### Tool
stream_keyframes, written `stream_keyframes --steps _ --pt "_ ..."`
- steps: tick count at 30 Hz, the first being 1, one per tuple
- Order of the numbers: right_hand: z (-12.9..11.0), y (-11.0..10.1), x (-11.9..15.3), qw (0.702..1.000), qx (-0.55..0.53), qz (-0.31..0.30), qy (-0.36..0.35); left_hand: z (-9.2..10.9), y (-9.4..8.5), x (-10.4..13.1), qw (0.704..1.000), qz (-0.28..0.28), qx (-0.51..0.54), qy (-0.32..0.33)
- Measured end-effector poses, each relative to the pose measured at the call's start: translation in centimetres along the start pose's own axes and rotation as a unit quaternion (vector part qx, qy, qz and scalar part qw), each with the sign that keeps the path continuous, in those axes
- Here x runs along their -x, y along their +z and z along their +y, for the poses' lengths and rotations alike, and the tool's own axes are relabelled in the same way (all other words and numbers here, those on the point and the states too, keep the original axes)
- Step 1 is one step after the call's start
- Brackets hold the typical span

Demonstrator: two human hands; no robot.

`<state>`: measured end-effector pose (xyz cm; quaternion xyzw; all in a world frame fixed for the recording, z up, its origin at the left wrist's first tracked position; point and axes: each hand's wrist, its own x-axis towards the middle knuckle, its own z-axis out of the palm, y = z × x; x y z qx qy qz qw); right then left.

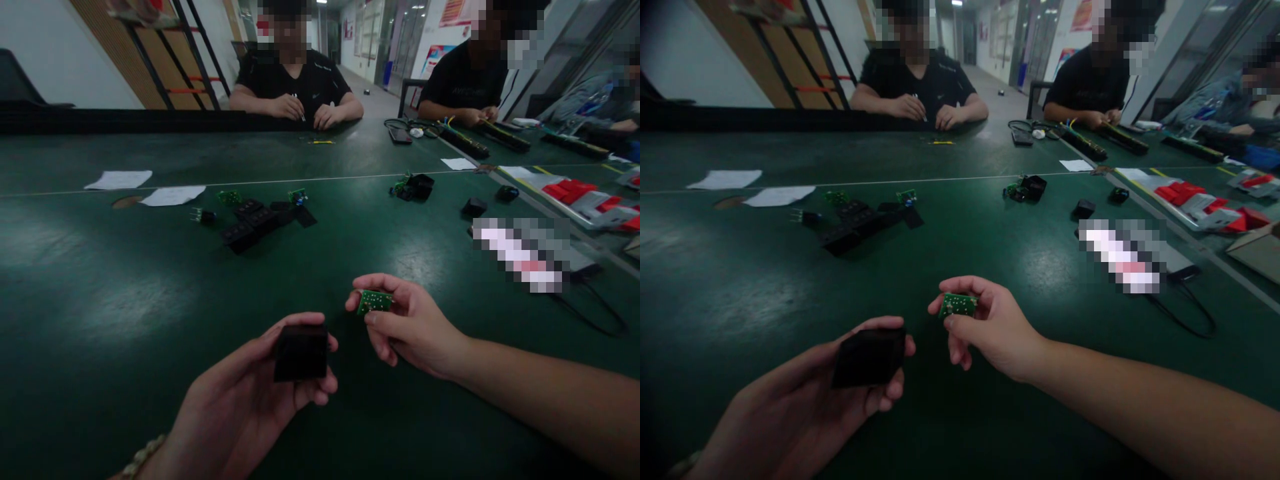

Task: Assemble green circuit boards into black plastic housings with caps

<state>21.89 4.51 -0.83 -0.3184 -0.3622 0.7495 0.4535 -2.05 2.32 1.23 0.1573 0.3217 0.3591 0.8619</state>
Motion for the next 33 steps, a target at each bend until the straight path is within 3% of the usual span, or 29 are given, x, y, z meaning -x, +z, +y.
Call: stream_keyframes --steps 9,13,19,23,26,29,33 --pt "-0.2 0.4 0.2 0.997 0.056 -0.024 -0.043 0.1 0.4 0.0 1.000 0.008 -0.010 0.002" --pt "-0.1 0.5 0.4 0.986 0.124 -0.025 -0.109 0.0 0.1 0.2 1.000 0.010 -0.006 0.002" --pt "0.2 0.1 0.9 0.898 0.333 0.005 -0.287 -0.1 -0.1 0.1 1.000 0.005 -0.003 0.003" --pt "0.4 0.2 1.2 0.841 0.376 -0.002 -0.388 0.0 -0.1 0.0 1.000 -0.003 -0.005 0.009" --pt "0.1 0.3 1.4 0.801 0.420 -0.009 -0.427 0.0 -0.3 0.1 1.000 -0.006 -0.007 0.005" --pt "-0.2 0.4 1.5 0.783 0.438 -0.008 -0.441 -0.1 -0.4 0.1 1.000 -0.004 -0.006 0.004" --pt "-0.2 0.4 1.5 0.786 0.433 -0.006 -0.442 -0.2 -0.3 -0.1 1.000 -0.005 -0.003 0.002"
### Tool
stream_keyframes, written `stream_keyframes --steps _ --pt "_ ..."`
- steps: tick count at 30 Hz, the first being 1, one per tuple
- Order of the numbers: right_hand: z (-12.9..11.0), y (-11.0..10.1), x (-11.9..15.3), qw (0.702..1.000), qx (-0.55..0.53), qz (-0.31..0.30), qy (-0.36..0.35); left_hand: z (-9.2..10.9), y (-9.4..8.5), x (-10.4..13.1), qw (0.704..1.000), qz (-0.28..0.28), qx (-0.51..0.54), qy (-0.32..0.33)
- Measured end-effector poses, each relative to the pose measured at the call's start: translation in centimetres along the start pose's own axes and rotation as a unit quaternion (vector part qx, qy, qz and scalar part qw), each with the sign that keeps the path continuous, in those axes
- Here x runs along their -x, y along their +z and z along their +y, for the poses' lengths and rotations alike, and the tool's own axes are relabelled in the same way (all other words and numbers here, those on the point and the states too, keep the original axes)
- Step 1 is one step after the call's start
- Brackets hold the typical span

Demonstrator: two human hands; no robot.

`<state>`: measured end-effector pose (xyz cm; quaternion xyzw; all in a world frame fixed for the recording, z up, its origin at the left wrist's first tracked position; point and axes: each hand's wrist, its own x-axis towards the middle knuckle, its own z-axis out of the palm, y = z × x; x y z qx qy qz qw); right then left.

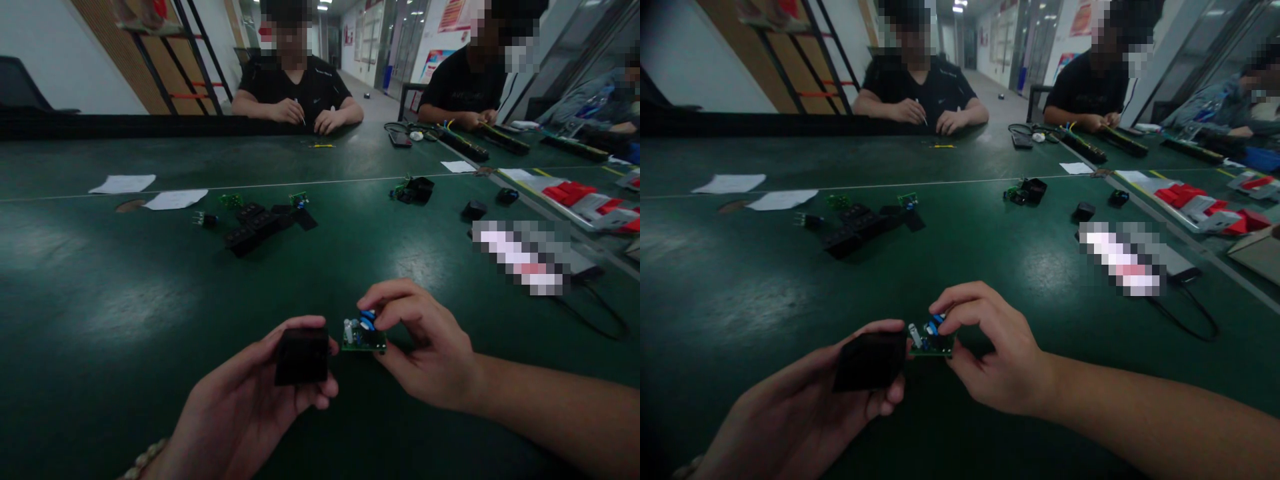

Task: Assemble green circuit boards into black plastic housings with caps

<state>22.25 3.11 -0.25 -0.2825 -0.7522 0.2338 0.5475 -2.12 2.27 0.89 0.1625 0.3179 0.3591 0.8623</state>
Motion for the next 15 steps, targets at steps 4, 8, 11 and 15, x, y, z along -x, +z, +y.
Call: stream_keyframes --steps 4,8,11,15 --pt "-0.1 0.4 0.5 0.993 -0.093 -0.016 0.074 0.0 0.1 0.0 1.000 -0.007 0.002 0.000" --pt "-0.1 0.9 0.7 0.962 -0.202 -0.017 0.184 0.0 0.2 0.2 1.000 -0.010 -0.001 0.001" --pt "0.2 0.9 0.3 0.913 -0.311 -0.025 0.265 0.0 0.4 0.3 1.000 -0.002 -0.005 0.004" --pt "1.0 0.8 -0.4 0.789 -0.480 -0.040 0.382 0.1 0.4 0.3 1.000 0.006 -0.004 0.007"
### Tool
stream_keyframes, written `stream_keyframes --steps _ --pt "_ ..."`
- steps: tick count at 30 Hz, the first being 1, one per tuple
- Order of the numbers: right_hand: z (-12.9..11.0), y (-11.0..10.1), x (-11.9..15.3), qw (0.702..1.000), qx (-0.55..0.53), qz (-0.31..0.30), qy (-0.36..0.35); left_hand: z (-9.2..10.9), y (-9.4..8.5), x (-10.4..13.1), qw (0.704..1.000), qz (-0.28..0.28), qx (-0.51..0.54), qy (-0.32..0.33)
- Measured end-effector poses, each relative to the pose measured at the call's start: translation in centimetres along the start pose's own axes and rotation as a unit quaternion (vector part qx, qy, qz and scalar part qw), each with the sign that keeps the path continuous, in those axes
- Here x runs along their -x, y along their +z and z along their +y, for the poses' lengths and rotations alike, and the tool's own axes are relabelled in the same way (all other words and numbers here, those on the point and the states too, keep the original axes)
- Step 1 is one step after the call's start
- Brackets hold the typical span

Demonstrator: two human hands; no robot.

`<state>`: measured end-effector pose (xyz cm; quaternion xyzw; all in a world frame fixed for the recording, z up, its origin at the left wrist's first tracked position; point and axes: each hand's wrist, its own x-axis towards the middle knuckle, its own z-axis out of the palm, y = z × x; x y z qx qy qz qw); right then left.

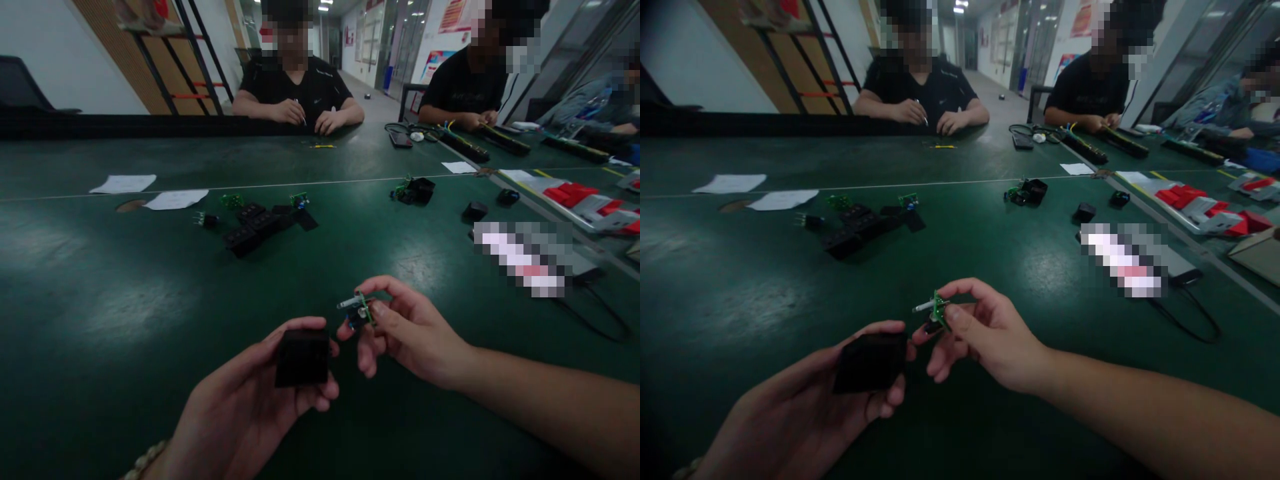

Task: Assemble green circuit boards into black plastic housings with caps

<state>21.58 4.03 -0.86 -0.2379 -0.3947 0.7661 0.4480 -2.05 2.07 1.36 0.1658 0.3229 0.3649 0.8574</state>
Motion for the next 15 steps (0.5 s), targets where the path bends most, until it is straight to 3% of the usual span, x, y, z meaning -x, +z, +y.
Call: stream_keyframes --steps 5,15 --pt "-0.15 -0.66 -0.49 0.984 -0.145 -0.005 0.100 0.10 -0.15 -0.09 1.000 -0.006 0.007 -0.009" --pt "-0.22 -0.80 -0.39 0.977 -0.168 -0.011 0.131 0.02 -0.22 0.06 1.000 0.001 0.009 -0.008"
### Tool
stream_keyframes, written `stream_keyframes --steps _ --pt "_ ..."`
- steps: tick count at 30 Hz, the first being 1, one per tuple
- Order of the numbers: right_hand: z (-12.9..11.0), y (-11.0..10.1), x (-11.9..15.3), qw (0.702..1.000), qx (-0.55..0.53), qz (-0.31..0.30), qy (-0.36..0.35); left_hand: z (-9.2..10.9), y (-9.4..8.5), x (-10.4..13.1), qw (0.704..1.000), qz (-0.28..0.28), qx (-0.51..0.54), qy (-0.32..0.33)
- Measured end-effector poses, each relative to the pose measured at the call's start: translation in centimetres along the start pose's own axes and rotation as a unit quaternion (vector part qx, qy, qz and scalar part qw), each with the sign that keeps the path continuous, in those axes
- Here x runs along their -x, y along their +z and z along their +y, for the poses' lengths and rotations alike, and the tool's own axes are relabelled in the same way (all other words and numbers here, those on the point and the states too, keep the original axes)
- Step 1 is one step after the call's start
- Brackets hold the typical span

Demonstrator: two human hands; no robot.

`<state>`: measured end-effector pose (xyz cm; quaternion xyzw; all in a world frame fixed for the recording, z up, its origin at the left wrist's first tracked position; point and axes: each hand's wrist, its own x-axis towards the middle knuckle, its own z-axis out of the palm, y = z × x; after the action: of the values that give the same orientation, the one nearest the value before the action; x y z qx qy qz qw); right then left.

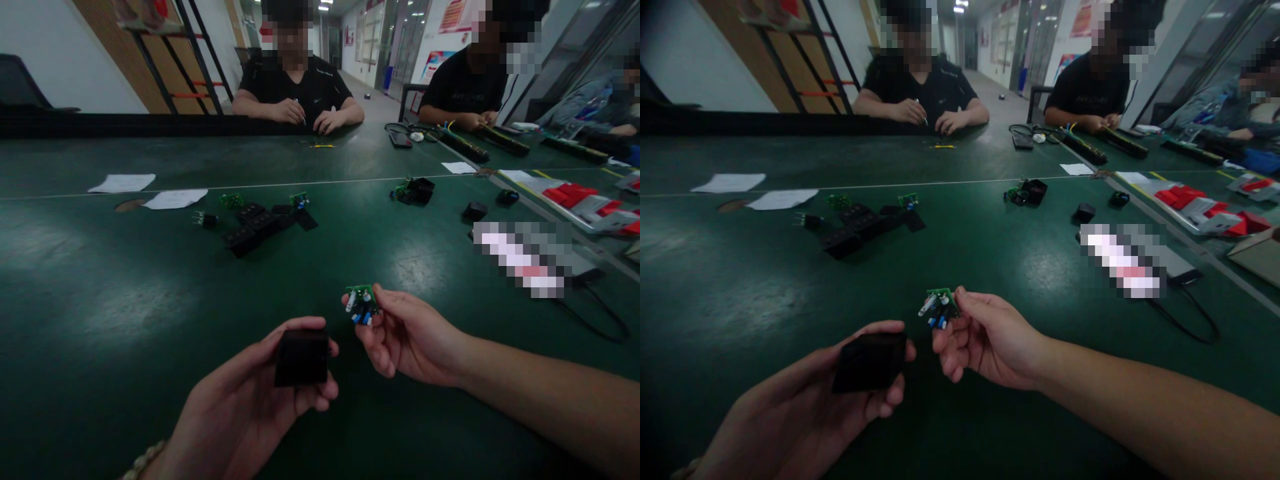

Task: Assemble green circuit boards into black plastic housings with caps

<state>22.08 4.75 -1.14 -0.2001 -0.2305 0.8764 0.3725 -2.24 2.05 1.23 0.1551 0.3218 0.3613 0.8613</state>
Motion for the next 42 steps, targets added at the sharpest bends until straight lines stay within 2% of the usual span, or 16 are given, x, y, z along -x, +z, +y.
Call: stream_keyframes --steps 6,9,11,14,16,18,20,23,25,30,32,42 --pt "0.0 0.2 0.1 0.993 0.088 -0.003 -0.072 0.0 0.1 -0.1 1.000 -0.004 -0.005 0.001" --pt "0.2 0.2 0.2 0.968 0.205 0.009 -0.143 0.0 0.2 -0.2 1.000 -0.003 -0.008 0.000" --pt "0.3 0.3 0.5 0.917 0.328 0.043 -0.224 0.0 0.1 -0.3 1.000 -0.003 -0.009 0.001" --pt "0.4 0.7 0.8 0.779 0.507 0.095 -0.356 0.0 0.0 -0.2 1.000 0.000 -0.008 0.002" --pt "0.5 0.9 1.0 0.699 0.580 0.103 -0.405 0.0 0.0 -0.2 1.000 -0.001 -0.006 -0.001" --pt "0.5 0.9 1.1 0.655 0.617 0.096 -0.425 0.1 0.0 -0.1 1.000 -0.005 -0.003 -0.003" --pt "0.5 0.8 1.1 0.640 0.634 0.086 -0.425 0.1 0.1 -0.1 1.000 -0.008 0.000 -0.004" --pt "0.4 0.7 1.2 0.640 0.640 0.076 -0.418 0.1 0.2 -0.1 1.000 -0.008 0.001 -0.006" --pt "0.3 0.7 1.2 0.652 0.636 0.070 -0.406 0.1 0.2 -0.1 1.000 -0.009 0.000 -0.005" --pt "0.1 0.7 1.0 0.741 0.567 0.081 -0.350 0.0 0.2 -0.1 1.000 -0.007 -0.007 0.004" --pt "0.2 0.8 0.8 0.765 0.541 0.078 -0.342 0.0 0.2 -0.1 1.000 -0.006 -0.008 0.005" --pt "0.6 0.8 0.7 0.797 0.483 0.038 -0.360 0.1 0.2 -0.2 1.000 -0.006 -0.006 0.001"
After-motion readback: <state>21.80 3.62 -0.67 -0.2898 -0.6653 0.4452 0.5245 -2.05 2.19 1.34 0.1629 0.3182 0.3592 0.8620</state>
